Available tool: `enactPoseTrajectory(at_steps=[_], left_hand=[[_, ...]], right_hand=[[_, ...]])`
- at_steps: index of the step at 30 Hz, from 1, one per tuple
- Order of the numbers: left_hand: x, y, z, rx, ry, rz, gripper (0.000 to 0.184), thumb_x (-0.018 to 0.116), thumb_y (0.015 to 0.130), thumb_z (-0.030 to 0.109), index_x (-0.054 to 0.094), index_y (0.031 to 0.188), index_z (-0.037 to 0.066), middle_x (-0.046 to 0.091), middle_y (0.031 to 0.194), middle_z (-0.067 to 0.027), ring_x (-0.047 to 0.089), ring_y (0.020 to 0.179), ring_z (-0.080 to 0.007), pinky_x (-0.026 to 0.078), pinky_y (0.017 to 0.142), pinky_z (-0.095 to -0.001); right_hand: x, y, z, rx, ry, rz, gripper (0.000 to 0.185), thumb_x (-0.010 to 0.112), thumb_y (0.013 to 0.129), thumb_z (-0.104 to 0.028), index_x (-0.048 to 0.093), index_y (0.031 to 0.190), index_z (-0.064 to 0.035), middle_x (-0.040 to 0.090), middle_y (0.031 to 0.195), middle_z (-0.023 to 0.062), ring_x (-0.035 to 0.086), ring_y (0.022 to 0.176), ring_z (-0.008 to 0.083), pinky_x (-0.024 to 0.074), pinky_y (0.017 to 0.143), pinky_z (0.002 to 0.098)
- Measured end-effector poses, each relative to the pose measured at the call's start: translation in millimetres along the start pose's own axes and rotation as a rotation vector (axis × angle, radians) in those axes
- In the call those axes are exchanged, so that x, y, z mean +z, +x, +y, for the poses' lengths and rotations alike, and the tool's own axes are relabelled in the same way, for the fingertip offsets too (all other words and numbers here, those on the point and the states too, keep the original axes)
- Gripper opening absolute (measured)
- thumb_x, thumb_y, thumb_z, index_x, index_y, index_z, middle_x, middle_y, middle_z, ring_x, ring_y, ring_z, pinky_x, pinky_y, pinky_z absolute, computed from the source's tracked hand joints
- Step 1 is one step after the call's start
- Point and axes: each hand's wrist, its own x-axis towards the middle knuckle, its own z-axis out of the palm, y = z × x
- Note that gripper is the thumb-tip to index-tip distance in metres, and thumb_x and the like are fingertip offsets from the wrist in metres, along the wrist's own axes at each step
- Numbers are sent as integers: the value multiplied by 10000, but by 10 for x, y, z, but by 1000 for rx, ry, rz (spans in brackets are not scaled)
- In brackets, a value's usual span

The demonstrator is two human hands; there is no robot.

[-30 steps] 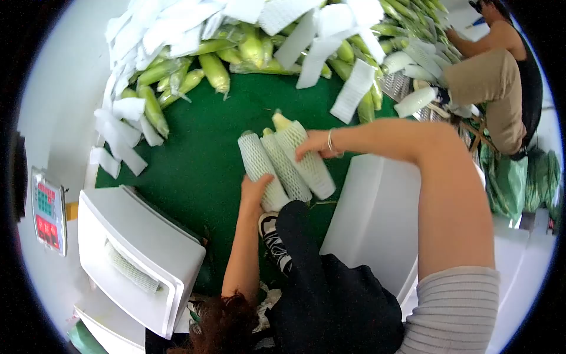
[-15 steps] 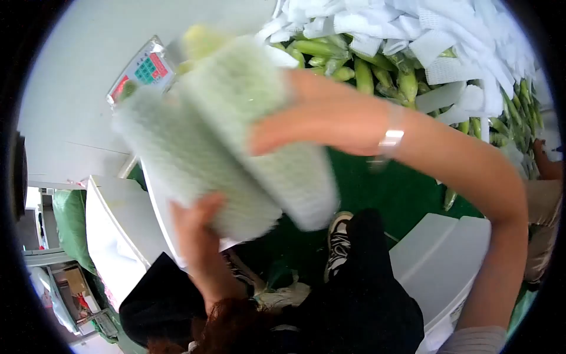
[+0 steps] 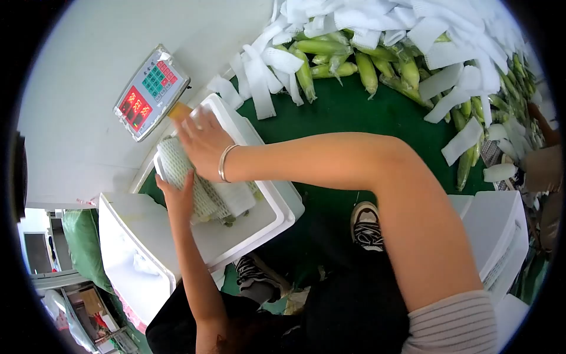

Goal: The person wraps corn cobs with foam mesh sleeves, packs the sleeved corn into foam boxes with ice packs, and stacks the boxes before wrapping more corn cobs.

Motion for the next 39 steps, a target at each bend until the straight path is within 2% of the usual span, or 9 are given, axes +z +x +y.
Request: enactPoseTrajectory(at_steps=[2, 5, 11, 15, 17, 25, 29, 33, 39], left_hand=[[-9, -18, 107, 518, 532, 335, 658, 654, 792, 203, 327, 1297, -64, 362, 1295, -258, 374, 1184, -413, 362, 952, -436], [-114, 63, 78, 565, 582, 166, 626, 646, 793, 168, 343, 1295, -52, 377, 1297, -239, 372, 1199, -396, 343, 967, -441], [75, 248, -407, 529, 750, -35, 691, 577, 847, 286, 261, 1361, -51, 307, 1367, -269, 308, 1252, -409, 229, 1065, -438], [108, 359, -403, 168, 925, -291, 788, 457, 891, 458, 163, 1370, -94, 317, 1288, -368, 342, 1198, -454, 302, 1006, -431], [-60, 737, -791, 283, 1058, -504, 825, 434, 884, 505, 185, 1347, -131, 319, 1301, -365, 358, 1198, -449, 313, 1001, -420], [-63, 649, 250, 24, 1226, -643, 800, 480, 838, 552, 423, 1205, -155, 487, 1188, -318, 453, 1135, -415, 347, 972, -412], [-203, 441, 514, 376, 1058, -541, 482, 582, 834, 317, 521, 1125, -63, 550, 1103, -230, 515, 1033, -374, 403, 870, -428], [-154, -279, 1224, 532, 540, -269, 300, 591, 762, -20, 563, 1060, 0, 579, 1023, -120, 571, 909, -240, 468, 725, -323], [609, -1409, 1605, 643, -83, -634, 322, 641, 725, -19, 554, 1034, 4, 588, 953, -127, 603, 788, -253, 491, 652, -287]], right_hand=[[-515, 21, 56, -165, -170, 49, 648, 620, 728, -167, 341, 1253, 90, 356, 1323, 236, 301, 1257, 367, 267, 1045, 398], [-955, -242, 223, -147, 149, -125, 563, 584, 739, -95, 358, 1229, 68, 404, 1269, 223, 364, 1205, 362, 310, 1016, 399], [-1539, -1355, 1301, 374, 435, -454, 373, 580, 737, -113, 433, 1064, -13, 491, 1033, 159, 496, 968, 327, 414, 852, 395], [-1701, -2441, 1990, 620, 45, -885, 400, 600, 716, -150, 465, 1066, -12, 528, 1043, 191, 546, 933, 357, 460, 797, 416], [-1885, -2798, 2387, 615, -144, -1155, 414, 619, 702, -166, 506, 1069, -11, 554, 1053, 211, 564, 952, 354, 477, 796, 433], [-1987, -4049, 3737, 774, -789, -1373, 259, 606, 784, -221, 646, 1035, -173, 585, 1133, 54, 525, 1092, 254, 431, 833, 448], [-1878, -4411, 3974, 725, -973, -1308, 292, 400, 891, -244, 585, 1101, -158, 596, 1119, 54, 519, 1083, 218, 337, 913, 438], [-1773, -3968, 3959, 812, -557, -1713, 494, 666, 748, -179, 515, 1211, -99, 625, 1026, 98, 571, 1014, 306, 430, 810, 448], [-1541, -2143, 2576, 591, 609, -588, 488, 668, 743, -94, 441, 1174, -100, 574, 840, 97, 575, 782, 206, 456, 687, 316]])
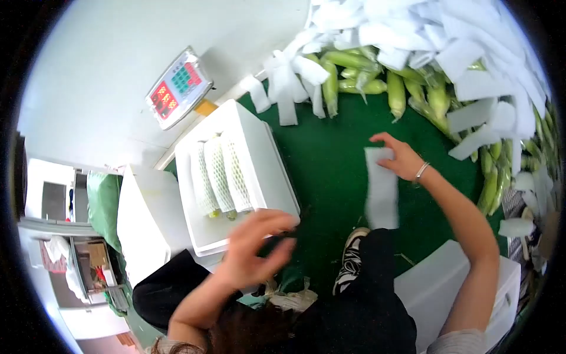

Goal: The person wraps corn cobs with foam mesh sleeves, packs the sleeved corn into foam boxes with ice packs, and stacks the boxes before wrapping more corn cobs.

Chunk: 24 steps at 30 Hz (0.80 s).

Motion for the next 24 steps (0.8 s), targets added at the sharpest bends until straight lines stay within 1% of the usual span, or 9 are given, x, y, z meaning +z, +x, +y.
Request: enactPoseTrajectory(at_steps=[3, 10, 13, 16, 17, 18, 20, 22, 24], left_hand=[[645, -21, -199, -250, -293, 91, 230, 576, 794, -36, 568, 1021, -2, 596, 956, -103, 597, 820, -173, 482, 696, -261], [1618, -283, -802, -641, -777, 303, 168, 533, 885, 69, 553, 1042, 15, 607, 880, -55, 582, 761, -105, 460, 649, -218], [1791, -314, -1044, -874, -875, 325, 162, 532, 883, 92, 560, 1029, 27, 594, 842, -65, 567, 680, -121, 466, 586, -233], [2001, -258, -1338, -890, -849, 329, 163, 532, 869, 69, 532, 1024, 18, 578, 842, -55, 557, 675, -119, 460, 583, -237], [2069, -236, -1447, -885, -799, 290, 167, 532, 868, 68, 528, 1027, 17, 577, 849, -53, 558, 684, -118, 459, 587, -237], [2119, -199, -1546, -873, -744, 256, 173, 532, 866, 68, 525, 1031, 17, 577, 857, -52, 559, 694, -117, 458, 591, -238], [2197, -152, -1706, -877, -745, 191, 187, 543, 854, 68, 529, 1031, 11, 582, 840, -58, 561, 693, -117, 456, 596, -236], [2206, -153, -1766, -900, -736, 153, 201, 554, 842, 69, 533, 1031, 5, 588, 824, -63, 563, 692, -117, 455, 602, -233], [2217, -138, -1790, -882, -693, 133, 197, 553, 839, 71, 539, 1022, 0, 591, 808, -64, 562, 690, -122, 459, 628, -237]], right_hand=[[327, 352, -212, -102, 556, 133, 344, 661, 789, -101, 476, 1079, -90, 545, 833, 14, 503, 750, 82, 418, 647, 226], [622, 436, 235, 217, 1093, 197, 239, 620, 824, -70, 516, 1036, -106, 558, 913, 34, 552, 818, 134, 473, 700, 294], [555, 357, 525, 332, 1344, 441, 244, 562, 869, -93, 500, 1103, -126, 572, 980, 53, 572, 857, 184, 495, 743, 348], [641, 395, 932, 347, 1181, 369, 286, 589, 848, -122, 513, 1124, -127, 581, 935, 46, 552, 792, 160, 466, 661, 296], [676, 457, 963, 355, 825, 341, 232, 600, 837, -132, 533, 1059, -128, 569, 876, 24, 543, 763, 125, 456, 645, 264], [687, 541, 915, 103, 228, 377, 200, 598, 821, -118, 539, 1011, -101, 567, 865, 17, 527, 822, 130, 442, 722, 258], [733, 853, 832, -71, 194, 382, 155, 580, 816, -72, 512, 952, -45, 536, 910, 48, 518, 881, 155, 419, 820, 299], [647, 1225, 405, -186, 33, 477, 137, 570, 805, -44, 507, 927, -43, 529, 930, 111, 539, 903, 270, 429, 809, 320], [631, 1698, 165, -128, 21, 587, 215, 590, 799, -69, 478, 981, -41, 522, 983, 142, 527, 914, 333, 428, 797, 358]])
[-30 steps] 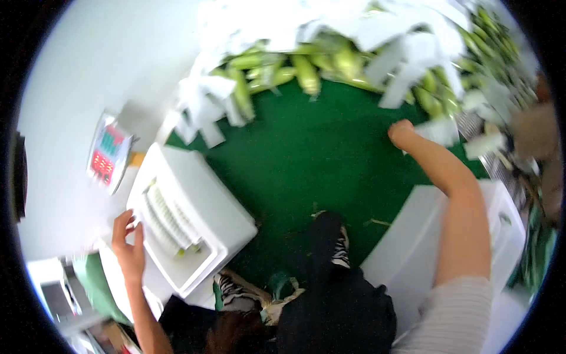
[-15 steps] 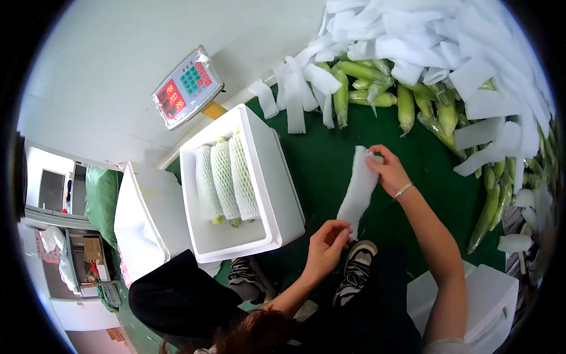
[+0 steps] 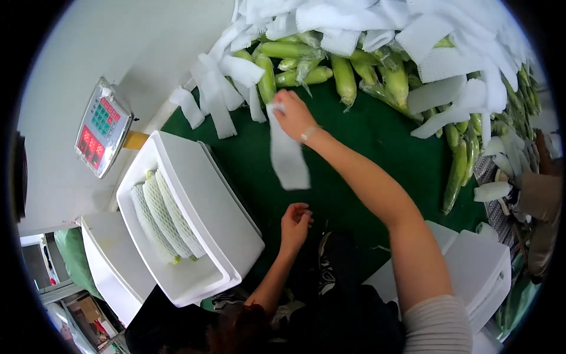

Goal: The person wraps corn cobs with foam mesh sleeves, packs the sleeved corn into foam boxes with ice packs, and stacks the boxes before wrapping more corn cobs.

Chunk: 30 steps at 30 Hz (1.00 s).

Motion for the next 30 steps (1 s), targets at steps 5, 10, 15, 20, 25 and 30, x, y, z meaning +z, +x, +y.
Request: enactPoseTrajectory(at_steps=[5, 10, 15, 20, 25, 30], left_hand=[[-45, 82, -126, -97, -42, -37, 163, 533, 846, 68, 552, 988, -11, 597, 814, -61, 568, 718, -122, 458, 647, -234], [-136, 38, 36, -100, -123, -36, 146, 526, 843, 52, 556, 975, -3, 594, 833, -65, 564, 718, -123, 459, 639, -234], [-21, 178, 19, -49, -141, 90, 100, 532, 839, 51, 549, 904, -24, 593, 771, -60, 556, 673, -110, 438, 603, -230], [-49, 312, -199, 224, 79, 480, 170, 475, 801, 17, 537, 951, -31, 586, 823, -86, 547, 674, -150, 467, 574, -265], [-159, 194, 84, 98, -397, 298, 181, 473, 832, 20, 532, 1002, 1, 604, 882, -85, 582, 743, -165, 493, 586, -287], [-43, 231, 198, -23, -871, 23, 228, 470, 933, 167, 515, 1094, 11, 586, 949, -87, 557, 856, -146, 454, 744, -268]], right_hand=[[668, 599, 242, 636, -243, 4, 517, 672, 733, -261, 455, 1106, 23, 543, 1082, 269, 555, 963, 403, 469, 794, 436], [291, 126, 347, 420, -99, -52, 414, 649, 756, -331, 562, 940, 29, 625, 866, 225, 620, 819, 360, 491, 709, 414], [-260, -778, 307, 358, -140, -261, 449, 604, 784, -352, 545, 972, 51, 618, 864, 246, 597, 801, 412, 480, 725, 435], [-377, -1402, 388, 446, -145, -332, 447, 602, 789, -340, 543, 1053, 17, 619, 881, 236, 592, 823, 409, 478, 746, 424], [-595, -1380, 93, 101, -304, -44, 330, 632, 791, -196, 542, 1052, -15, 614, 934, 175, 609, 855, 336, 489, 755, 367], [-726, -1338, -354, 734, 979, -353, 229, 642, 808, -36, 550, 1018, -41, 582, 941, 34, 559, 849, 98, 477, 751, 249]])
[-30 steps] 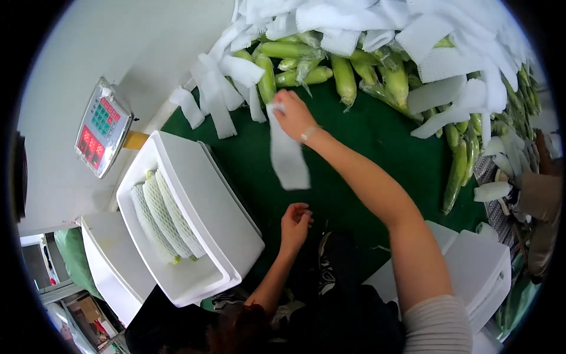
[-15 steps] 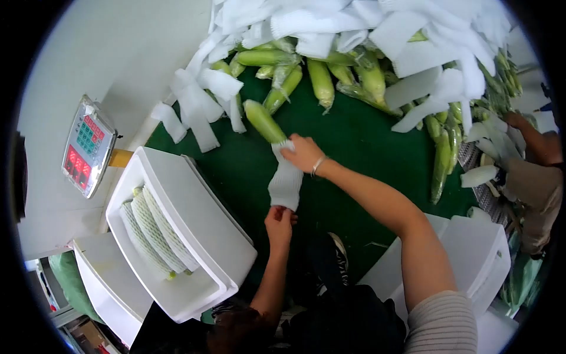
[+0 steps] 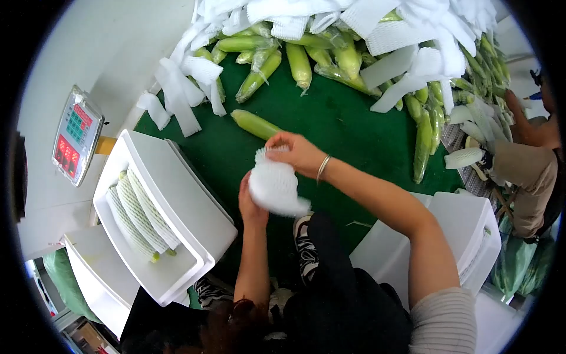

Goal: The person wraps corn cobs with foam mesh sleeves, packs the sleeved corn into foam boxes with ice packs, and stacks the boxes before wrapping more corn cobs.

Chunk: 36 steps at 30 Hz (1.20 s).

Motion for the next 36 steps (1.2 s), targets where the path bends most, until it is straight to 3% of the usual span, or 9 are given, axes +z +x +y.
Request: enactPoseTrajectory(at_steps=[7, 10, 12, 15, 18, 19, 21, 25, 36], left_hand=[[383, 386, -208, 124, 172, -174, 172, 498, 925, 140, 505, 1022, -2, 558, 1003, -77, 537, 948, -146, 430, 827, -257], [581, 631, -208, 131, -148, 42, 159, 509, 922, 151, 476, 988, 10, 549, 966, -98, 542, 898, -160, 450, 769, -262], [460, 878, -438, 152, -23, 119, 262, 560, 900, 218, 452, 988, -3, 544, 961, -124, 546, 854, -182, 467, 723, -282], [187, 1197, -878, 243, 706, 294, 363, 583, 876, 309, 472, 1058, 15, 563, 1005, -117, 577, 823, -193, 506, 660, -341], [463, 732, -297, -301, 310, 36, 499, 610, 858, 335, 460, 1140, -48, 598, 911, -120, 587, 765, -201, 492, 672, -309], [485, 452, -135, 140, 992, -112, 488, 575, 872, 362, 472, 1144, -30, 608, 909, -105, 596, 760, -202, 493, 683, -301], [380, 452, -198, -328, -73, -195, 453, 455, 919, 387, 481, 1168, 9, 621, 984, -84, 618, 829, -191, 495, 725, -270], [894, -281, 362, -251, -233, -8, 341, 468, 912, 250, 505, 1160, 18, 596, 1080, -91, 611, 919, -220, 504, 732, -337], [688, -135, 72, -46, 27, 106, 140, 556, 872, 124, 600, 810, 7, 591, 742, -4, 535, 628, -82, 418, 556, -227]], right_hand=[[-277, 212, 258, -296, -507, 336, 183, 663, 810, -163, 532, 846, -40, 571, 749, 10, 523, 682, 75, 433, 616, 225], [-588, 464, 131, -132, 328, 297, 216, 627, 849, -219, 517, 833, -34, 572, 746, 50, 522, 668, 92, 445, 599, 256], [-747, 495, 131, -43, 223, 329, 292, 634, 840, -279, 538, 894, -9, 588, 768, 78, 549, 687, 121, 460, 605, 279], [-1052, 781, 620, -122, -710, 340, 378, 642, 802, -342, 596, 961, -2, 618, 784, 111, 593, 707, 204, 475, 646, 329], [-469, 308, 270, -222, -1110, 337, 224, 605, 749, -225, 597, 825, -15, 619, 781, 196, 604, 724, 333, 477, 644, 387], [-194, 110, 43, -222, -1114, 320, 224, 605, 749, -225, 597, 825, -15, 619, 781, 196, 604, 724, 333, 477, 644, 387], [251, -169, -326, -256, -1206, 389, 226, 628, 767, -202, 557, 750, 12, 568, 652, 119, 545, 586, 227, 437, 565, 318], [349, 24, -569, -354, -990, 292, 243, 611, 730, -245, 610, 752, -3, 595, 657, 174, 588, 597, 299, 469, 579, 351], [134, 35, 142, -26, -463, 431, 160, 607, 770, -146, 605, 701, -2, 545, 599, 4, 475, 540, 66, 372, 492, 228]])
